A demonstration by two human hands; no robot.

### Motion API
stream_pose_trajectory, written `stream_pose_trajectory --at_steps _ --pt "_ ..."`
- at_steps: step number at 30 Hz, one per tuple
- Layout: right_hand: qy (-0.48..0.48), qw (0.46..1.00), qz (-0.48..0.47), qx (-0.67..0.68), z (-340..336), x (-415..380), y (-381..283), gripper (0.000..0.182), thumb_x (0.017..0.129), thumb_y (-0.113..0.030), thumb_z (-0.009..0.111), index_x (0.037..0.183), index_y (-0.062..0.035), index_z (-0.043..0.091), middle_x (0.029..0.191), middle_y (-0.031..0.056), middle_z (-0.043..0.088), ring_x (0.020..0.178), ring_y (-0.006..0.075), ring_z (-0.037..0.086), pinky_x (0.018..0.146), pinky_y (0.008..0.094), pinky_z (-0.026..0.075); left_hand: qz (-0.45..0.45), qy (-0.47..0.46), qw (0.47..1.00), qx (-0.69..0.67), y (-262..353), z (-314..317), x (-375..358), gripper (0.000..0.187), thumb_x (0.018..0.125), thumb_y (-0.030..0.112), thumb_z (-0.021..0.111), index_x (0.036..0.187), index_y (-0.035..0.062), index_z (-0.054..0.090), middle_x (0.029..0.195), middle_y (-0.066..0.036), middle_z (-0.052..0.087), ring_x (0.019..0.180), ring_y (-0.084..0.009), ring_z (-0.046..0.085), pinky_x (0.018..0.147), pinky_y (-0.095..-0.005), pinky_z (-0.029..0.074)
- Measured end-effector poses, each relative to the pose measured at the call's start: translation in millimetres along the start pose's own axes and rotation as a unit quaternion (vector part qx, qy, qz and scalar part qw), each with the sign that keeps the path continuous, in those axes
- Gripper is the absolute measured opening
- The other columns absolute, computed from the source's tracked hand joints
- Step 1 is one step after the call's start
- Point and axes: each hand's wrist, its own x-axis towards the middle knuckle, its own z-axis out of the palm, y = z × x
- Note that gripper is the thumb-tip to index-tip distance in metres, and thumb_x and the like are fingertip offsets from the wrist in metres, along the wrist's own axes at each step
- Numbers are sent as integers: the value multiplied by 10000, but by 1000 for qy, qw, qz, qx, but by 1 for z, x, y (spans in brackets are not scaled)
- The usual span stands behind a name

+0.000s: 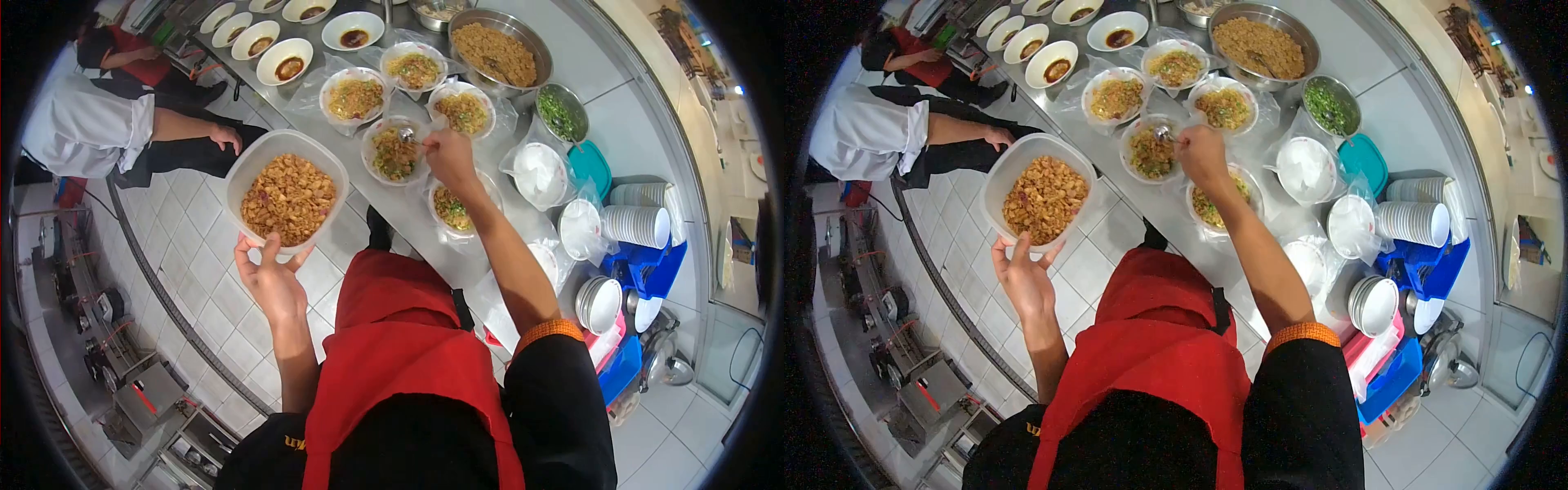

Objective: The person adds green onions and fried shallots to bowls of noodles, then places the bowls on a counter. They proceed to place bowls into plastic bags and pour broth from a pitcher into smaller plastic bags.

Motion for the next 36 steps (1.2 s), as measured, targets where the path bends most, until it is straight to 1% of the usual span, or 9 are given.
stream_pose_trajectory --at_steps 2,4,8,10,14,17,20,23,36 --pt "54 998 -23 18 -3 -11 -22 79 707 -47 618 751 -31 681 738 154 653 670 300 634 639 366 500 -14 -8 1000 -1 -5 0 0 237 846 -19 552 1029 60 424 1371 -107 267 1164 -293 483 657 -449 612" --pt "59 980 -16 187 -28 -21 -77 178 682 19 631 837 -42 695 786 151 655 677 282 640 650 329 501 -5 -15 1000 10 -13 3 -6 236 840 -22 557 1022 59 430 1381 -102 254 1186 -284 464 651 -429 614" --pt "-69 986 -151 19 -5 -44 -138 112 720 -18 554 787 -1 641 813 181 633 754 324 627 654 418 497 23 -77 993 92 -27 11 -22 230 817 -28 588 977 55 445 1408 -91 215 1243 -262 421 630 -309 606" --pt "-171 976 -103 -83 26 -53 -146 111 726 -28 516 757 -1 619 816 198 626 767 336 623 667 438 490 31 -110 988 102 -31 15 -35 226 807 -33 606 950 52 453 1405 -92 219 1244 -253 426 577 -232 577" --pt "-207 974 -92 -17 32 -66 -139 85 711 -40 554 742 -13 628 795 204 631 737 350 618 666 438 485 -4 -118 988 100 -31 13 -46 226 812 -31 608 954 50 452 1393 -93 233 1226 -240 442 564 -227 574" --pt "-273 947 -135 98 25 -49 -104 99 727 -59 596 780 -6 662 760 194 644 695 328 623 666 408 490 -11 -140 985 100 -34 13 -48 224 823 -34 598 966 50 447 1385 -91 237 1206 -224 452 581 -237 587" --pt "-283 936 -97 185 2 -46 -99 130 757 -78 633 848 -5 690 721 153 658 668 246 632 657 356 492 -53 -167 982 66 -38 15 -49 207 873 5 542 1042 55 434 1411 -89 247 1157 -266 502 680 -403 614" --pt "-339 917 23 208 -26 -41 -105 165 790 -83 629 917 1 693 727 103 662 659 163 613 641 305 487 -87 -180 979 36 -34 22 -53 196 883 2 524 1045 56 428 1404 -94 257 1150 -275 510 682 -439 609" --pt "-232 941 148 196 -135 -73 -78 141 834 -53 610 939 -14 695 760 17 647 643 71 554 552 224 440 -131 -164 977 22 -45 19 -56 200 871 -6 515 1015 62 394 1162 -151 489 979 -301 600 708 -503 593"
